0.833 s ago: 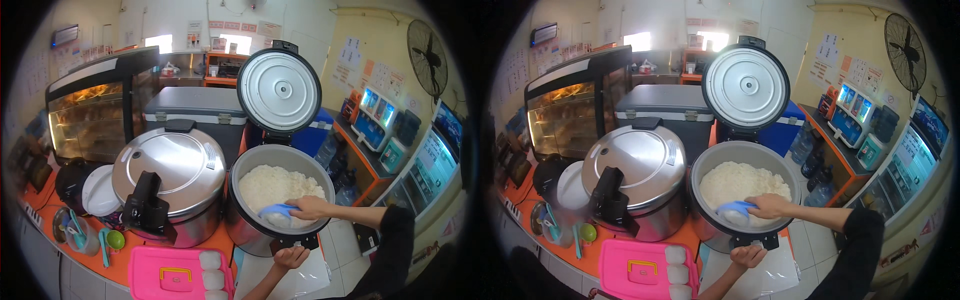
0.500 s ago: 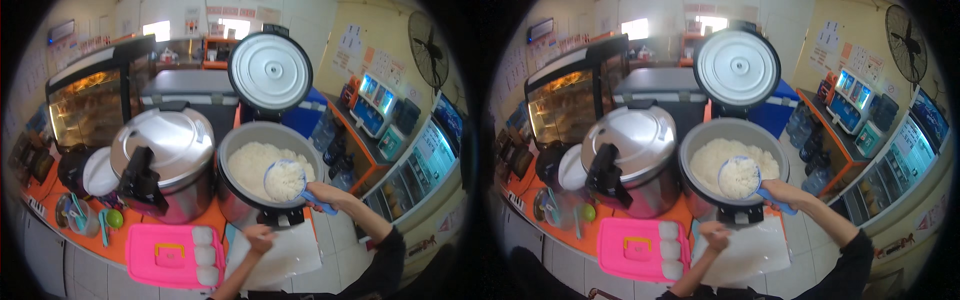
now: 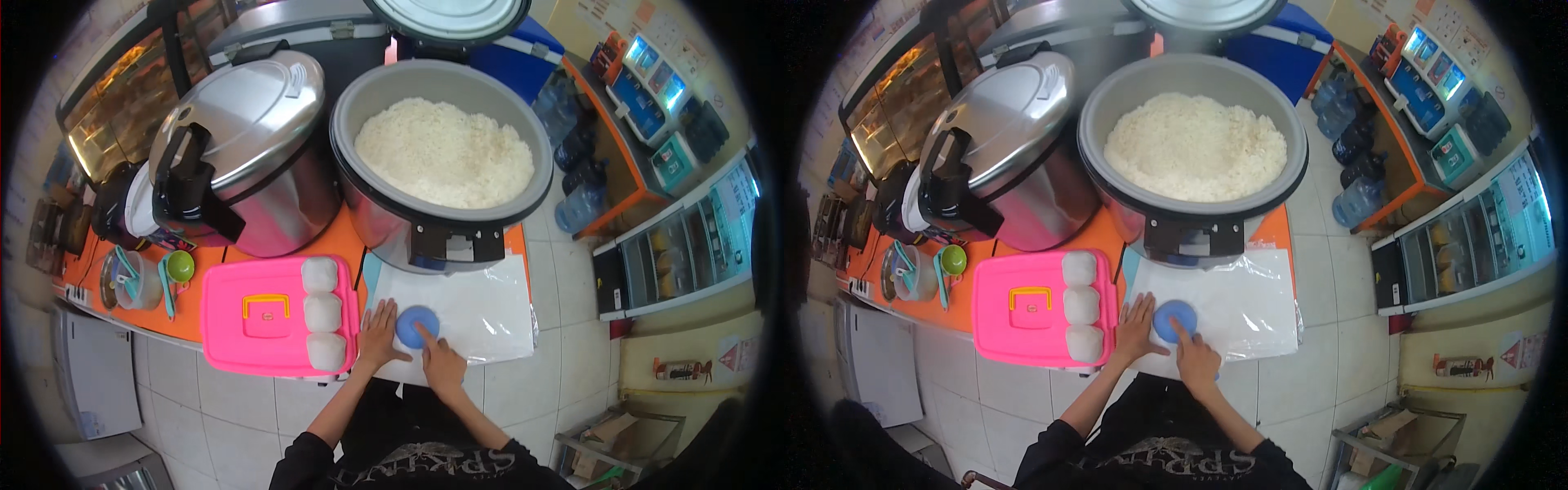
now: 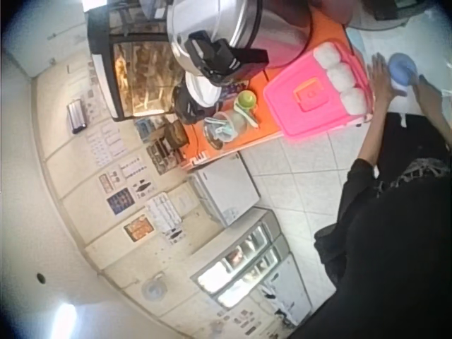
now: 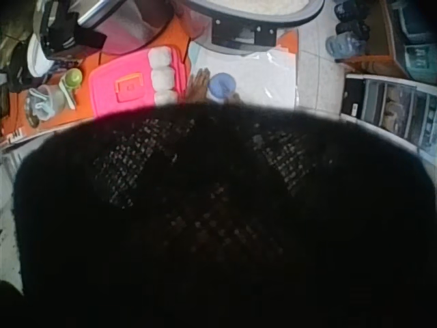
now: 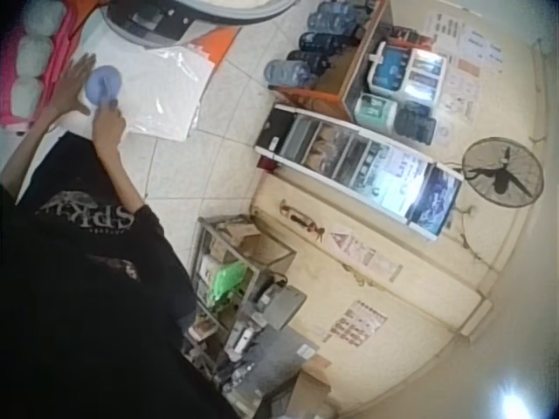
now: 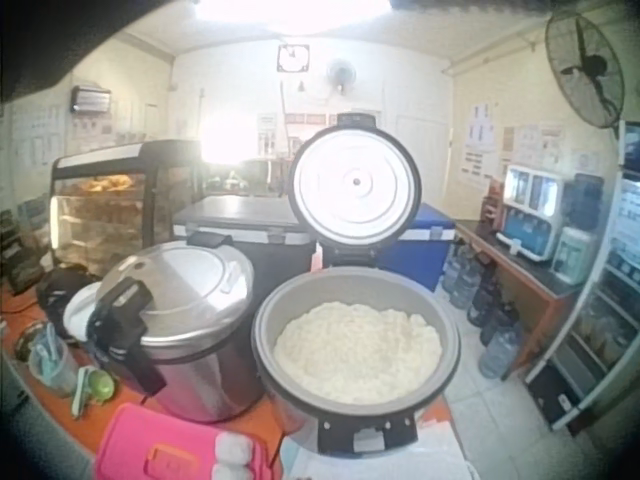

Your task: The person opens a rice cooker, scoops cooked rice onto wrapping paper using a scoop, wraps the rice into portions by hand, and places the wrapped rice balls onto a container lid.

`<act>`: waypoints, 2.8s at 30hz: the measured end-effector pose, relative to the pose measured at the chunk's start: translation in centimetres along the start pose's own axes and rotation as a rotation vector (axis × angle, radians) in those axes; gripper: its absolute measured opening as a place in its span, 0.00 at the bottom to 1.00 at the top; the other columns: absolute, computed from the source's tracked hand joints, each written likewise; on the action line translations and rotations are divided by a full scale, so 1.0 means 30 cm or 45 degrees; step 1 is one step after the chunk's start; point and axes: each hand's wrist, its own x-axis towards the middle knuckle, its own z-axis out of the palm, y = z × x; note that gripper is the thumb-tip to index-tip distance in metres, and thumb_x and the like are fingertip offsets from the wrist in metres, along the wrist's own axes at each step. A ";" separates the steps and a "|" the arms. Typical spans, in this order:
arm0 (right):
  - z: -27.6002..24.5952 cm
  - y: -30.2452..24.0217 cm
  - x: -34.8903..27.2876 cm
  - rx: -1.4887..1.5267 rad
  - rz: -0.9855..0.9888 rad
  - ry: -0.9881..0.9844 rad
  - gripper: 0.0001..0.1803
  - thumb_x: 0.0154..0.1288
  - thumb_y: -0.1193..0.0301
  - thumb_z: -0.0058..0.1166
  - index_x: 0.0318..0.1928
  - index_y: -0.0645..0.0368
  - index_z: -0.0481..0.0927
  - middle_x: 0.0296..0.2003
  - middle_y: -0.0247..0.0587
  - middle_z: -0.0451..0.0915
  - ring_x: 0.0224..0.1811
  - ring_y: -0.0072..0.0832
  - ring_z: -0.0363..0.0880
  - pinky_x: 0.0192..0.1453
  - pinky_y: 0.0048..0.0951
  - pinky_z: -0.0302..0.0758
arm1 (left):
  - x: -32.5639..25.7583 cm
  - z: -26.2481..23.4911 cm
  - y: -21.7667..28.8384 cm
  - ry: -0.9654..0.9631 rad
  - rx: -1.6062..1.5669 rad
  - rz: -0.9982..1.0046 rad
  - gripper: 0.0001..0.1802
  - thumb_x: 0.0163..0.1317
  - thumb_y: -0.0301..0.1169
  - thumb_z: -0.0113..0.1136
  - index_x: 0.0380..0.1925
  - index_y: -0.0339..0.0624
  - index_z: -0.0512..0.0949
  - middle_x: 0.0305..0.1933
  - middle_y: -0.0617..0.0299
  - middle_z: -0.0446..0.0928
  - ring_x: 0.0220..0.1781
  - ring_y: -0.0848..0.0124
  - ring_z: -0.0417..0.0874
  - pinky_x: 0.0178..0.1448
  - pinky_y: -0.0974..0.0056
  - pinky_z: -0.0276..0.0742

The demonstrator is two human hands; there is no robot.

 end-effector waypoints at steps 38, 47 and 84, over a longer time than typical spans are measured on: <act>-0.074 0.343 -0.047 -0.034 -0.723 -0.499 0.10 0.52 0.60 0.57 0.26 0.53 0.81 0.27 0.35 0.78 0.33 0.34 0.77 0.38 0.35 0.74 | -0.236 0.051 0.169 -0.129 -0.385 0.212 0.18 0.42 0.46 0.67 0.35 0.54 0.81 0.34 0.63 0.76 0.46 0.64 0.74 0.49 0.58 0.68; -0.100 0.323 -0.022 0.074 -0.702 -0.485 0.13 0.38 0.59 0.65 0.19 0.53 0.78 0.26 0.36 0.75 0.36 0.33 0.74 0.44 0.35 0.70 | -0.256 0.088 0.106 -0.199 -0.746 0.021 0.11 0.46 0.38 0.67 0.29 0.48 0.82 0.35 0.61 0.77 0.43 0.62 0.76 0.47 0.61 0.72; 0.067 0.177 0.252 0.771 -0.150 0.262 0.13 0.49 0.82 0.46 0.38 0.57 0.73 0.39 0.48 0.77 0.48 0.41 0.73 0.51 0.41 0.68 | 0.047 -0.007 0.039 0.669 -0.616 -0.049 0.31 0.46 0.25 0.62 0.51 0.36 0.60 0.42 0.48 0.71 0.41 0.55 0.75 0.43 0.55 0.70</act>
